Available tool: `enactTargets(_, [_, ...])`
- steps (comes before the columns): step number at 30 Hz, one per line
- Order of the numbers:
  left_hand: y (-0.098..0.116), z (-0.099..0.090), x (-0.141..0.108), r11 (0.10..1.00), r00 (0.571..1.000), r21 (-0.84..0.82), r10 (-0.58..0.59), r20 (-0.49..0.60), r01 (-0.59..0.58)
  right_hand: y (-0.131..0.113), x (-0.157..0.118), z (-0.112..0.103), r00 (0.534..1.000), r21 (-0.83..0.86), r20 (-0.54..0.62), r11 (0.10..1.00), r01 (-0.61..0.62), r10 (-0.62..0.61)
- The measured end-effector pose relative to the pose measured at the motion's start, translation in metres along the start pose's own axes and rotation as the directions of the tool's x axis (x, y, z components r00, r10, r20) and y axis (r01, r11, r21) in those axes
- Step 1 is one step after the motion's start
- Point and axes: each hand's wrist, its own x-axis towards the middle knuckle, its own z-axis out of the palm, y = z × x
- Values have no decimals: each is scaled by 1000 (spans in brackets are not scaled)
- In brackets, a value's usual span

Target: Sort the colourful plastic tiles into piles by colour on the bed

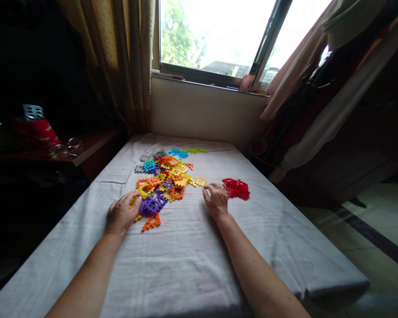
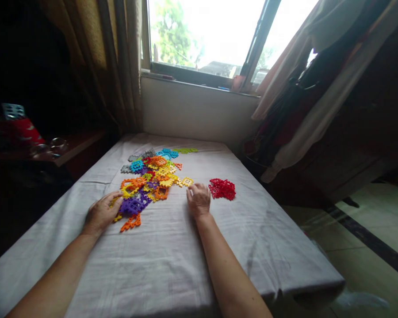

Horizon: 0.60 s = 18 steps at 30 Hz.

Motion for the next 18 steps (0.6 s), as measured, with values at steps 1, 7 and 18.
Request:
enactTargets(1, [1, -1, 0, 1000, 1000, 6, -3, 6, 3, -17, 6, 3, 998, 24, 41, 998, 54, -55])
enactTargets(7, [3, -4, -3, 1000, 1000, -7, -8, 23, 8, -104, 65, 22, 922, 56, 230, 950, 307, -312])
enactTargets(18, [10, -2, -6, 1000, 1000, -1, 19, -13, -19, -138, 93, 40, 808, -9, 442, 899, 438, -390])
